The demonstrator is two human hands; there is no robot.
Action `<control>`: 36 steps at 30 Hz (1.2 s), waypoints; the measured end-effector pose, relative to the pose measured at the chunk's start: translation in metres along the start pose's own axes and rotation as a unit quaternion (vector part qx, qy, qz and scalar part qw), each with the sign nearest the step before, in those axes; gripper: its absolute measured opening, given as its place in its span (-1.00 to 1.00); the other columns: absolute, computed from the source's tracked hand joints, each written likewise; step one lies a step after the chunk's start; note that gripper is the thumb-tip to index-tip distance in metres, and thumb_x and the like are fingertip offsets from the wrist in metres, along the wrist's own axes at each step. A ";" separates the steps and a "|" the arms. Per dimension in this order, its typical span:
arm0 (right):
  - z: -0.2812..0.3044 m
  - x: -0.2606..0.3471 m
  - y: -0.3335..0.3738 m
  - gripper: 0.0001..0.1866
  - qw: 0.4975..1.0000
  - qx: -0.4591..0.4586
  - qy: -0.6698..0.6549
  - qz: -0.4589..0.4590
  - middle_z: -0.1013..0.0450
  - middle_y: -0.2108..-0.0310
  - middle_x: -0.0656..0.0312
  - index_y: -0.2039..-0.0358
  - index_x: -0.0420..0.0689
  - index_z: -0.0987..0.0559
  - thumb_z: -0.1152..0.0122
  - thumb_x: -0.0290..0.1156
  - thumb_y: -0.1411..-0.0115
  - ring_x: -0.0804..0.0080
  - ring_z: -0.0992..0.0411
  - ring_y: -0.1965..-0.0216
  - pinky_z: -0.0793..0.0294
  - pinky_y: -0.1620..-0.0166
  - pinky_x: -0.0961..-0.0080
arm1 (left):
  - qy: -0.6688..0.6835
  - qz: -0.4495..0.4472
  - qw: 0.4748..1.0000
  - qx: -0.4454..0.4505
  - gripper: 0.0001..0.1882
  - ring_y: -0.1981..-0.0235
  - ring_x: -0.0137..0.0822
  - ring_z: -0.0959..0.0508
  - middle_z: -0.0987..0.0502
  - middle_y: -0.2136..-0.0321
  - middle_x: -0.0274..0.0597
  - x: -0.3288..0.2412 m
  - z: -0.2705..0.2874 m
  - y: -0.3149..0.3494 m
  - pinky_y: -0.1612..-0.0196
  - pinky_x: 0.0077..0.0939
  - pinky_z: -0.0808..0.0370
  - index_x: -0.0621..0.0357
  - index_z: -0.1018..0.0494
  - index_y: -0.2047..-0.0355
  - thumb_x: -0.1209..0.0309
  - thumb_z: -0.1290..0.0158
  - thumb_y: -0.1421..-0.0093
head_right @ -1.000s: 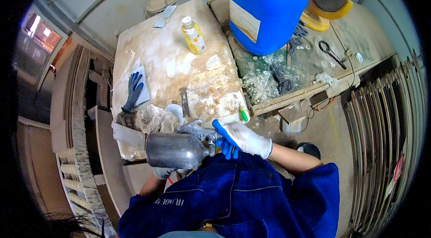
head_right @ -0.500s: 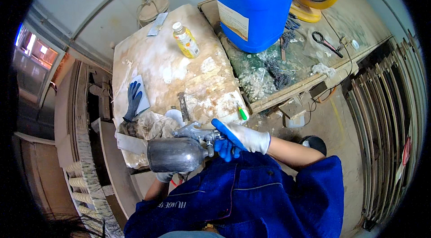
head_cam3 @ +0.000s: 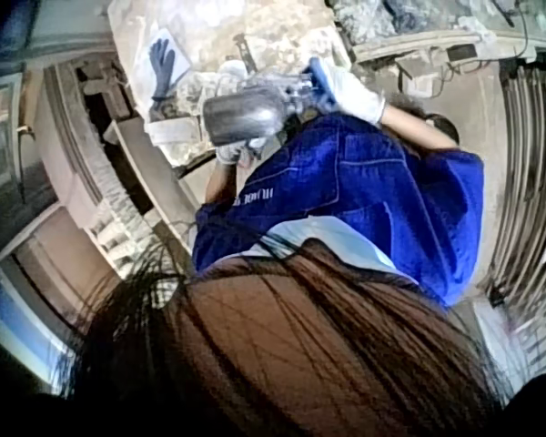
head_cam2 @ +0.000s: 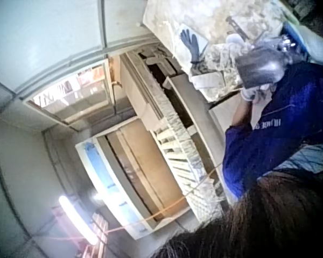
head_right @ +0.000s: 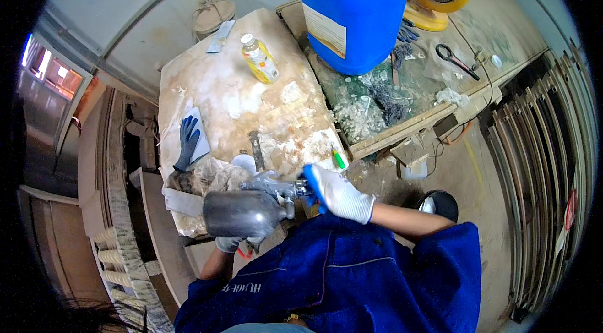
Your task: The person assembles a spray gun by attaching a nozzle and connecting an air hose. They test the spray into a bucket and then reassemble the gun with a paint cup, adjusting the nozzle and tightening components.
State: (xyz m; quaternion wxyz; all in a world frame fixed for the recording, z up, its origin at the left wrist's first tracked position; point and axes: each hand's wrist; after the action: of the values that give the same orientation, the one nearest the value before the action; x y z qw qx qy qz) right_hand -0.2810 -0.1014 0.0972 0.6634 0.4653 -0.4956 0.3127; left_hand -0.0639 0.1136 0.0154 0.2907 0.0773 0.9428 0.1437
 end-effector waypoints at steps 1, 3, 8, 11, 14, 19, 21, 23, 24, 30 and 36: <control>-0.014 -0.005 -0.002 -0.61 0.965 -0.134 0.190 0.124 -0.46 0.24 0.01 0.00 -0.17 -0.39 0.10 -0.14 -0.35 0.16 -0.50 0.24 -0.49 0.22 0.33 | -0.016 -0.006 1.000 -0.002 -0.46 -0.24 -0.08 -0.31 -0.24 -0.23 0.06 0.000 0.000 -0.001 -0.26 -0.16 -0.32 0.21 -0.08 -0.30 0.26 0.18 -0.38; -0.015 -0.005 -0.007 -0.54 0.849 -0.217 0.315 0.366 -0.43 0.20 -0.06 -0.01 -0.14 -0.39 -0.07 -0.11 -0.19 0.05 -0.46 0.19 -0.45 0.16 0.24 | -0.051 -0.018 0.999 -0.003 -0.46 -0.24 -0.08 -0.31 -0.24 -0.23 0.06 0.003 -0.001 -0.006 -0.26 -0.16 -0.32 0.21 -0.08 -0.30 0.26 0.18 -0.38; -0.007 -0.039 -0.030 -0.46 0.824 -0.213 0.384 0.358 -0.43 0.47 0.17 0.39 -0.12 -0.41 0.05 0.19 -0.20 0.22 -0.44 0.50 -0.37 0.43 0.30 | -0.089 -0.025 0.996 0.007 -0.46 -0.24 -0.08 -0.31 -0.24 -0.24 0.07 0.009 -0.002 -0.007 -0.26 -0.16 -0.32 0.22 -0.08 -0.29 0.26 0.18 -0.38; -0.028 -0.053 -0.039 -0.33 0.982 -0.121 -0.117 0.086 -0.32 0.67 0.32 0.53 -0.06 -0.42 0.13 0.38 -0.19 0.43 -0.31 0.69 -0.28 0.59 0.46 | -0.015 0.008 1.000 0.024 -0.46 -0.23 -0.08 -0.31 -0.24 -0.24 0.07 0.010 -0.001 -0.004 -0.26 -0.16 -0.32 0.22 -0.08 -0.29 0.26 0.18 -0.38; 0.004 -0.040 -0.034 -0.32 0.921 0.122 -0.239 -0.281 -0.33 0.73 0.34 0.63 0.02 -0.47 0.16 0.40 -0.20 0.53 -0.31 0.71 -0.23 0.64 0.55 | 0.218 0.076 0.967 0.105 -0.44 -0.24 -0.02 -0.30 -0.26 -0.22 0.12 0.009 0.001 -0.014 -0.28 -0.16 -0.29 0.32 -0.10 -0.28 0.18 0.36 -0.41; -0.008 -0.042 -0.034 -0.28 0.973 -0.145 0.176 0.022 -0.36 0.70 0.06 0.56 -0.25 -0.48 0.32 0.16 -0.37 0.22 -0.38 0.64 -0.38 0.43 0.32 | 0.136 0.062 0.988 0.044 -0.47 -0.19 -0.08 -0.35 -0.31 -0.18 0.10 0.003 -0.007 -0.012 -0.24 -0.20 -0.33 0.30 -0.14 -0.26 0.21 0.32 -0.40; -0.015 -0.035 -0.027 -0.30 0.957 -0.194 0.125 0.175 -0.37 0.71 0.10 0.52 -0.24 -0.49 0.30 0.17 -0.36 0.30 -0.35 0.68 -0.36 0.48 0.35 | 0.117 0.058 0.991 0.033 -0.48 -0.17 -0.10 -0.37 -0.33 -0.17 0.09 -0.001 -0.010 -0.012 -0.23 -0.22 -0.34 0.30 -0.16 -0.25 0.22 0.30 -0.40; -0.010 -0.034 -0.029 -0.33 0.992 -0.096 0.018 0.075 -0.36 0.73 0.18 0.49 -0.20 -0.48 0.26 0.18 -0.35 0.37 -0.30 0.72 -0.32 0.56 0.40 | 0.107 0.063 0.992 0.030 -0.49 -0.16 -0.12 -0.39 -0.35 -0.15 0.07 -0.002 -0.013 -0.014 -0.21 -0.24 -0.35 0.29 -0.18 -0.24 0.24 0.28 -0.40; -0.005 -0.032 -0.031 -0.35 0.998 -0.045 -0.036 0.024 -0.35 0.74 0.22 0.48 -0.18 -0.48 0.25 0.18 -0.34 0.41 -0.28 0.74 -0.30 0.60 0.42 | 0.102 0.067 0.992 0.031 -0.50 -0.15 -0.14 -0.40 -0.36 -0.15 0.07 -0.002 -0.016 -0.014 -0.21 -0.25 -0.36 0.29 -0.18 -0.24 0.24 0.27 -0.40; 0.016 -0.045 -0.032 -0.56 0.938 0.130 -0.249 -0.202 -0.45 0.68 0.28 0.28 -0.10 -0.54 0.23 -0.06 -0.40 0.58 -0.39 0.72 -0.29 0.72 0.65 | 0.073 0.085 0.993 0.026 -0.53 -0.08 -0.19 -0.45 -0.41 -0.09 0.03 -0.003 -0.028 -0.023 -0.15 -0.30 -0.40 0.26 -0.23 -0.21 0.26 0.23 -0.39; 0.011 -0.021 -0.011 -0.52 0.819 -0.228 0.418 0.319 -0.46 0.12 0.06 -0.03 -0.15 -0.38 -0.13 -0.16 -0.17 0.14 -0.46 0.18 -0.44 0.19 0.24 | -0.100 0.000 0.995 -0.002 -0.56 0.00 -0.22 -0.48 -0.44 -0.03 -0.02 -0.002 -0.014 -0.022 -0.06 -0.36 -0.44 0.22 -0.26 -0.17 0.24 0.21 -0.38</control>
State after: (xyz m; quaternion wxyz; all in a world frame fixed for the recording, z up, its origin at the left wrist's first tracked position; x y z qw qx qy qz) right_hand -0.2817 -0.1151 0.0750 0.7570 -0.0590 -0.3481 0.5498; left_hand -0.0716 0.0894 0.0207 0.3834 0.0902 0.9088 0.1374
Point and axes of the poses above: each hand's wrist, its own y-axis away from the middle knuckle, its own z-axis out of the back of the hand, x = y × z
